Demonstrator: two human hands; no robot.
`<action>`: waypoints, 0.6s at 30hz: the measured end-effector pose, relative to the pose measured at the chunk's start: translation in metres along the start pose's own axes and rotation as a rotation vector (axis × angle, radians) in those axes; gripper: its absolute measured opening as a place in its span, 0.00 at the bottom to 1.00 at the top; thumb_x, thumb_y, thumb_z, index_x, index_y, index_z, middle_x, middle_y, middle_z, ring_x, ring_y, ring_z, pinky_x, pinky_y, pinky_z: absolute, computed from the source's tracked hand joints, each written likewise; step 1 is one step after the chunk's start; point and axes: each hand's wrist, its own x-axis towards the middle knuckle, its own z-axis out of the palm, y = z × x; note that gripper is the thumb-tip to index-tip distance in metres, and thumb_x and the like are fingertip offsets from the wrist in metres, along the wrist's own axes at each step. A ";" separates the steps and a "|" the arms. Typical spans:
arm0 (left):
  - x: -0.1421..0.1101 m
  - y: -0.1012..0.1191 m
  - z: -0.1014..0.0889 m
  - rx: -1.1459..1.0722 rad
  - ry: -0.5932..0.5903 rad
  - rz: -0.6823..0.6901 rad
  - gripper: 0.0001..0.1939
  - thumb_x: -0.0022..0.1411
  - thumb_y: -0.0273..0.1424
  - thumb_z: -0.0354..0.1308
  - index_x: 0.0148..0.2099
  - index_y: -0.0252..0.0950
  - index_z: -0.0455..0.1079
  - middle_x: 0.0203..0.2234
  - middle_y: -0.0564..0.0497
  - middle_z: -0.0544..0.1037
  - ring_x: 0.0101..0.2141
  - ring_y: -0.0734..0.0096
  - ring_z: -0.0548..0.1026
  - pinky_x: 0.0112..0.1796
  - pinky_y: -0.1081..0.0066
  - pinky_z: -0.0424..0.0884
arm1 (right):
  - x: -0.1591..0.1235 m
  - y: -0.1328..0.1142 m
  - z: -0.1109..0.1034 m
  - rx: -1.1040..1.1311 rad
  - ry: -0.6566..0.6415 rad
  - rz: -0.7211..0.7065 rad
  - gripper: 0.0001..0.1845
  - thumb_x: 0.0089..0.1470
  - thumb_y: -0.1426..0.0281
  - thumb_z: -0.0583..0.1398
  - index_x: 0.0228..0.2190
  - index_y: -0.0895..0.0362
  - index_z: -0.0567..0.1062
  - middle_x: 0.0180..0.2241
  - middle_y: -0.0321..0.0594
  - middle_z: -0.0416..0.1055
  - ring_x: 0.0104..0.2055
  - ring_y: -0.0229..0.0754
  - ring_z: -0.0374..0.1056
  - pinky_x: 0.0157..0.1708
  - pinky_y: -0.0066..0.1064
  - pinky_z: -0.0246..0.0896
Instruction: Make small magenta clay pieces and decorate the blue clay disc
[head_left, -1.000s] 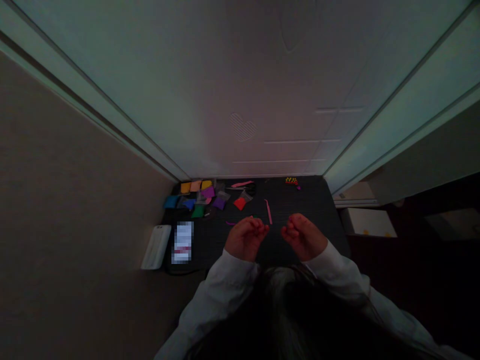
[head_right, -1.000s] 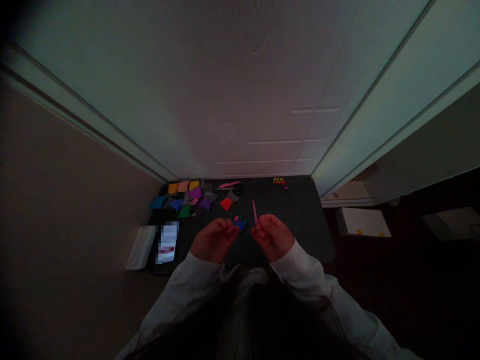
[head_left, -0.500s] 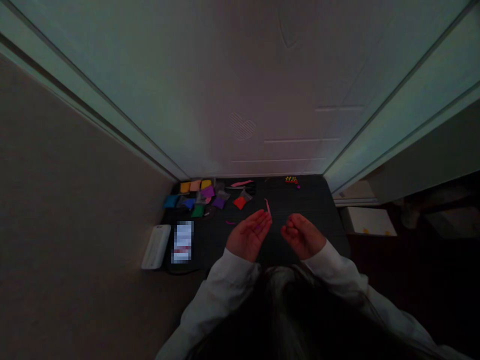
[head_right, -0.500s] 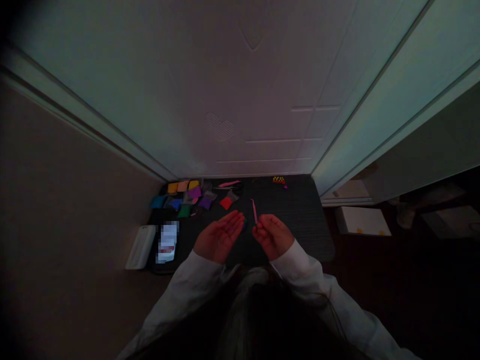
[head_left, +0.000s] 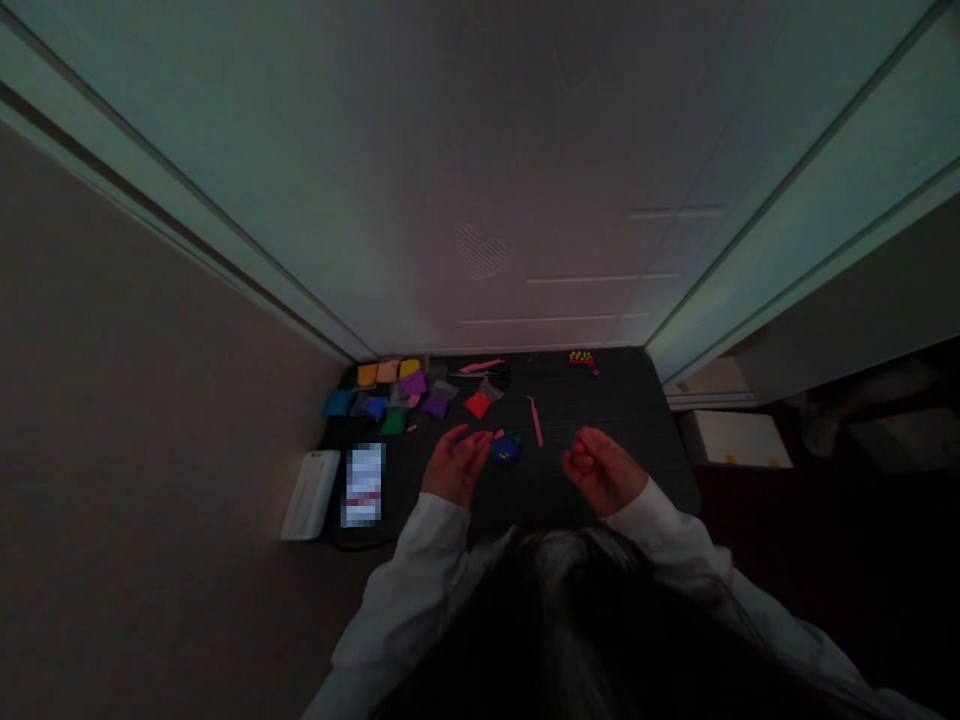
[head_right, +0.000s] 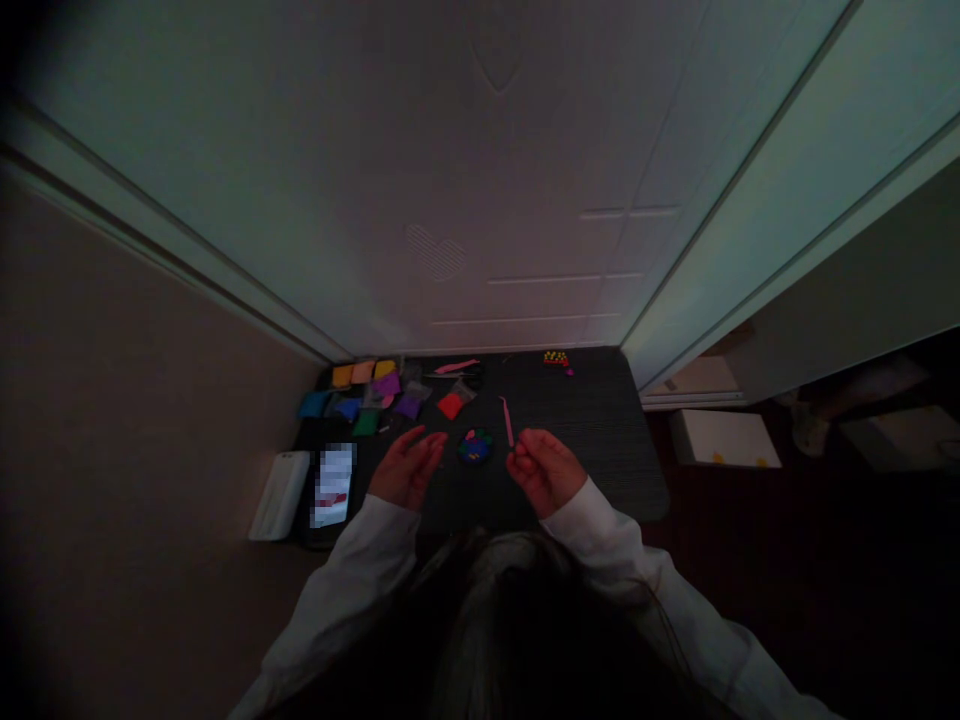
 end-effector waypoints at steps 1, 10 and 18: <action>0.008 -0.002 -0.010 0.030 0.081 0.037 0.11 0.47 0.20 0.51 0.35 0.34 0.59 0.25 0.49 0.72 0.30 0.73 0.71 0.32 0.73 0.67 | 0.001 0.000 -0.001 0.001 0.002 0.002 0.01 0.40 0.73 0.57 0.21 0.57 0.68 0.18 0.29 0.65 0.17 0.23 0.56 0.33 0.25 0.58; 0.049 -0.044 -0.083 -0.001 0.410 -0.006 0.03 0.47 0.20 0.51 0.25 0.30 0.61 0.19 0.52 0.69 0.25 0.77 0.71 0.32 0.75 0.68 | 0.006 0.003 -0.006 -0.009 0.027 0.011 0.03 0.38 0.72 0.58 0.21 0.57 0.67 0.17 0.28 0.64 0.17 0.23 0.56 0.32 0.25 0.59; 0.051 -0.064 -0.095 -0.028 0.349 -0.062 0.08 0.47 0.15 0.48 0.26 0.30 0.65 0.22 0.49 0.71 0.30 0.74 0.71 0.36 0.76 0.66 | 0.009 0.004 -0.010 -0.022 0.051 0.022 0.04 0.37 0.72 0.59 0.20 0.57 0.67 0.17 0.28 0.64 0.16 0.23 0.56 0.32 0.25 0.59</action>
